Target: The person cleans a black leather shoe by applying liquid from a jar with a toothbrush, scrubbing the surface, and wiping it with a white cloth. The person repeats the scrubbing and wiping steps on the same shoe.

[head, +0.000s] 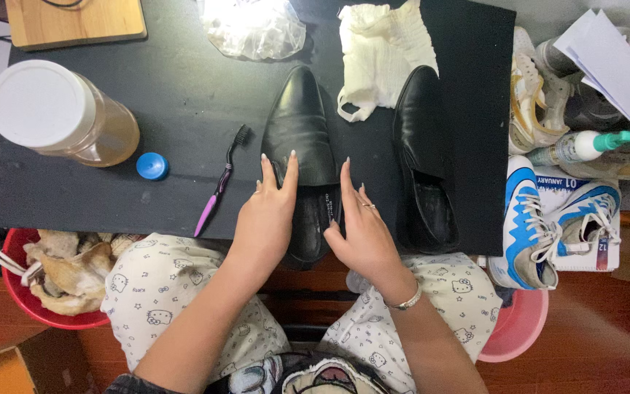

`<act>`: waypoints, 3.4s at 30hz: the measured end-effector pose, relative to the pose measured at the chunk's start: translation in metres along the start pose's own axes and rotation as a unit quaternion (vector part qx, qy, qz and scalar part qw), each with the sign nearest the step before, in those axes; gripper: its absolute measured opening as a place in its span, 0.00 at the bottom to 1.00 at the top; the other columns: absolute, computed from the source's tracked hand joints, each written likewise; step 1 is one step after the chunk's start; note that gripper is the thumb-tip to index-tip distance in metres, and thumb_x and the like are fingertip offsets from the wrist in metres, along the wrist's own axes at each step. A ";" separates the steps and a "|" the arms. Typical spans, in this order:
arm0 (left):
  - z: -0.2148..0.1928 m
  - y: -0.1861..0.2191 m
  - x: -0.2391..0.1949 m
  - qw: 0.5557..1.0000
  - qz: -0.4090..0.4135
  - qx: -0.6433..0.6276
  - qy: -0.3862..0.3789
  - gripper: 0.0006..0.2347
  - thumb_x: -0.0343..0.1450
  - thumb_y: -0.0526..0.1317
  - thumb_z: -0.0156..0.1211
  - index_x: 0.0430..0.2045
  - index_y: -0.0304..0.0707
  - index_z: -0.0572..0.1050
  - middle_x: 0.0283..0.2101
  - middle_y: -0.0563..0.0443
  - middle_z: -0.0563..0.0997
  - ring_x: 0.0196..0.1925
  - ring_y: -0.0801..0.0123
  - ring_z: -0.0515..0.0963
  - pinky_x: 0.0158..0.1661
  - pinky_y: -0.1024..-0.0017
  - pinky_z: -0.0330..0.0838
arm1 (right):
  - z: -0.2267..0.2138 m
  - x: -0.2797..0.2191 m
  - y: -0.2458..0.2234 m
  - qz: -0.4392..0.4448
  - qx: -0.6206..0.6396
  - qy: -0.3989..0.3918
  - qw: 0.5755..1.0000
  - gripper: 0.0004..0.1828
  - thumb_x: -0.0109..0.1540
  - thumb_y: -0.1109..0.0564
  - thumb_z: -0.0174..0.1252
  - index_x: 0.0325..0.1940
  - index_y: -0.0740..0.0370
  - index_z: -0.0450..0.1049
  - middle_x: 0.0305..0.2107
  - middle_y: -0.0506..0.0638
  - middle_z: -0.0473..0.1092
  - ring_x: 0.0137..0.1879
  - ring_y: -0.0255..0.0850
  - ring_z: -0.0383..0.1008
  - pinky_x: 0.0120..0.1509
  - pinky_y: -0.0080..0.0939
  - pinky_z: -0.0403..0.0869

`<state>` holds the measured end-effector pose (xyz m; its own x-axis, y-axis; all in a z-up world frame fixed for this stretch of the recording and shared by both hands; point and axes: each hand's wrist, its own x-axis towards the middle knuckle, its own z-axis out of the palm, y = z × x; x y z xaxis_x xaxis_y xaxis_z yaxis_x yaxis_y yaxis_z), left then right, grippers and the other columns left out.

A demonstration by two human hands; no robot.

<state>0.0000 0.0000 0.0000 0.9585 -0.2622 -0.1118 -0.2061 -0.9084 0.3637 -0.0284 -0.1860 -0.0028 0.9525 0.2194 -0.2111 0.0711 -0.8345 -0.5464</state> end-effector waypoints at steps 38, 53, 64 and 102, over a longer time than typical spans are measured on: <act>0.067 -0.004 0.024 0.808 -0.073 -0.566 0.146 0.19 0.75 0.23 0.47 0.60 0.37 0.73 0.50 0.35 0.82 0.49 0.54 0.83 0.49 0.65 0.75 | -0.014 -0.018 -0.013 -0.104 0.306 0.239 0.916 0.38 0.76 0.41 0.37 0.83 0.67 0.41 0.77 0.69 0.54 0.85 0.55 0.49 0.89 0.53 0.43; 0.164 0.024 -0.007 0.398 -0.066 -0.909 -0.103 0.13 0.79 0.39 0.51 0.57 0.33 0.70 0.54 0.44 0.76 0.53 0.63 0.78 0.53 0.69 0.77 | -0.017 -0.025 0.007 0.111 0.564 -0.003 0.818 0.67 0.57 0.50 0.64 0.79 0.43 0.16 0.67 0.78 0.50 0.70 0.60 0.59 0.69 0.54 0.66; 0.043 -0.005 -0.023 0.967 0.118 -0.217 0.060 0.14 0.62 0.25 0.54 0.40 0.31 0.76 0.45 0.37 0.79 0.51 0.43 0.76 0.52 0.55 0.71 | -0.017 -0.028 0.034 0.142 0.604 0.025 0.784 0.56 0.65 0.41 0.53 0.81 0.37 0.18 0.73 0.74 0.27 0.81 0.61 0.35 0.77 0.57 0.56; 0.011 0.033 -0.029 0.940 0.128 -0.278 0.153 0.24 0.62 0.23 0.57 0.55 0.33 0.71 0.32 0.41 0.77 0.39 0.49 0.78 0.41 0.54 0.73 | -0.014 0.002 0.023 -0.020 0.438 0.056 0.897 0.40 0.73 0.36 0.32 0.82 0.62 0.39 0.71 0.64 0.59 0.77 0.53 0.58 0.78 0.52 0.57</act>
<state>-0.0364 -0.0259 0.0051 0.9205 -0.2666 0.2858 -0.3853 -0.4959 0.7782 -0.0209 -0.2120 -0.0041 0.9815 0.1483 -0.1207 -0.1066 -0.0998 -0.9893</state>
